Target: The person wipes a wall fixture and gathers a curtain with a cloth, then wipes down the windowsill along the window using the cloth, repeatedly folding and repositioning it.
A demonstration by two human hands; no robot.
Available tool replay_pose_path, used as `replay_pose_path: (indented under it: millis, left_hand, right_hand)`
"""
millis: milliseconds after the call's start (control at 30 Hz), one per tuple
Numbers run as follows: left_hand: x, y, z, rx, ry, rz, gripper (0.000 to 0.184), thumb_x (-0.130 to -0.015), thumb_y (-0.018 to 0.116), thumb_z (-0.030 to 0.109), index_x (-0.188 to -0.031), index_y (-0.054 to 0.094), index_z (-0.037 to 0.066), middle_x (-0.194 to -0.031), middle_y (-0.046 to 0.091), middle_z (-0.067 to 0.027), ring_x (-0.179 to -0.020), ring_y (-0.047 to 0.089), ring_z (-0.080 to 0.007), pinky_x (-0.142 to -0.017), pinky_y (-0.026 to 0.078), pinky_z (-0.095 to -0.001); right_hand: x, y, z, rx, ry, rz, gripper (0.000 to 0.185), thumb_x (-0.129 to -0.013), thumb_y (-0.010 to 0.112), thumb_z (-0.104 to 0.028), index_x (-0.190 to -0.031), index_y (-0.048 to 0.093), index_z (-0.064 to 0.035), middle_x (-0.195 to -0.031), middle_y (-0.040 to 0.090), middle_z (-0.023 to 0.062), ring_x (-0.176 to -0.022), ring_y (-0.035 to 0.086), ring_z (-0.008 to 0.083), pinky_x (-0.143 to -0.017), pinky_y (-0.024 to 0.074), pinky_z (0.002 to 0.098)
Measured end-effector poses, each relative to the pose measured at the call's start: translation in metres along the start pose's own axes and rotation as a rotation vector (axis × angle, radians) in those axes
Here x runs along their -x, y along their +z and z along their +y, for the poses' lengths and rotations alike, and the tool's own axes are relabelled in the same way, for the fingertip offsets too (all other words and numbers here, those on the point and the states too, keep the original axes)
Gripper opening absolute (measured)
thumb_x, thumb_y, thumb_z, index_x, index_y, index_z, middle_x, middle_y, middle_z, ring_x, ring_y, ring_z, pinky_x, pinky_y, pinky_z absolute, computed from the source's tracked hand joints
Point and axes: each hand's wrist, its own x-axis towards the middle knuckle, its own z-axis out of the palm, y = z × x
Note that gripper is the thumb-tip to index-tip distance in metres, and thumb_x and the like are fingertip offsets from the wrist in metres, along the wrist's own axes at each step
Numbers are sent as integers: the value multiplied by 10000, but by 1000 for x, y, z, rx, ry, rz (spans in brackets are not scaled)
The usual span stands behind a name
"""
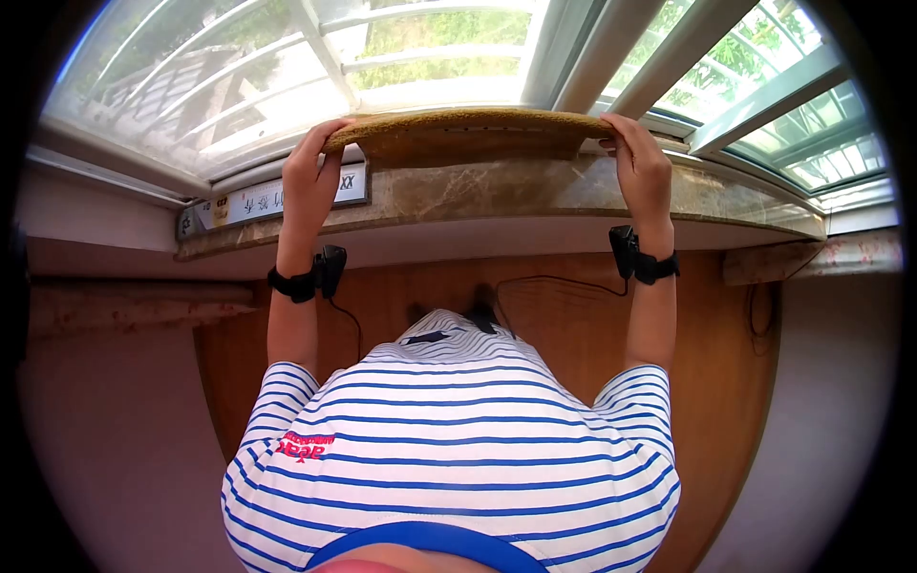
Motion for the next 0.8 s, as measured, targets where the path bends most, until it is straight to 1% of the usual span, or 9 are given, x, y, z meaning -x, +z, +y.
replay_pose_path:
  millis: [67,133,167,333,467,533,600,667,800]
  left_hand:
    - [8,-6,12,-30,79,65,378,-839,556,-135,-1172,649,18,-1158,693,-151,-1062,681,-304,-832,559,-332]
    - [27,-15,20,-43,145,15,402,-808,573,-148,-1160,655,27,-1176,691,-138,-1058,685,-300,-840,561,-345]
    - [34,-18,23,-27,74,-59,414,-793,568,-154,-1154,657,29,-1161,695,-142,-1056,683,-313,-864,557,-360]
    - [96,9,-16,-28,-138,-328,371,-812,569,-83,-1153,663,30,-1117,696,-170,-1034,671,-353,-875,549,-387]
    - [130,12,-16,43,-260,-396,328,-839,584,-43,-1147,665,33,-1082,696,-162,-984,671,-363,-839,548,-394]
    - [122,12,-16,66,-260,-385,314,-844,592,-35,-1141,666,30,-1072,697,-163,-969,674,-357,-826,548,-392]
    - [106,13,-15,89,-261,-373,300,-849,600,-27,-1136,668,26,-1063,698,-165,-953,677,-351,-814,549,-391]
    - [82,19,-12,71,-484,-339,342,-857,621,23,-1197,650,41,-1039,690,-156,-896,676,-331,-770,545,-379]
    - [63,63,-22,-325,-237,-40,426,-865,636,79,-1291,617,82,-1085,664,-139,-882,669,-294,-734,539,-366]
  right_hand:
    - [9,-13,-13,48,-26,12,282,-947,569,59,-1174,682,-65,-1079,706,104,-916,724,226,-755,562,315]
    - [25,-23,-20,194,-223,29,264,-944,573,59,-1148,692,-59,-1070,708,109,-964,709,249,-790,554,325]
    - [35,-25,-22,195,-224,29,264,-944,573,59,-1148,692,-59,-1070,708,109,-964,709,249,-790,554,325]
    - [104,-5,-4,2,230,-263,206,-925,611,36,-1100,696,-33,-1024,702,122,-904,689,253,-758,535,307]
    - [135,-1,-1,-64,333,-344,198,-926,612,21,-1096,698,-32,-994,696,118,-836,675,231,-727,527,294]
    - [121,-6,-2,-130,442,-368,195,-929,610,16,-1093,701,-38,-982,694,115,-792,667,223,-713,528,296]
    - [98,-3,1,-46,279,-330,184,-933,608,10,-1083,704,-37,-974,694,109,-750,657,215,-694,527,297]
    - [77,6,16,-17,191,-219,197,-929,617,6,-1102,699,-43,-968,689,101,-723,649,234,-675,525,301]
    - [43,53,23,219,115,-89,269,-923,635,-39,-1183,679,-94,-1101,662,83,-878,650,259,-754,533,352]
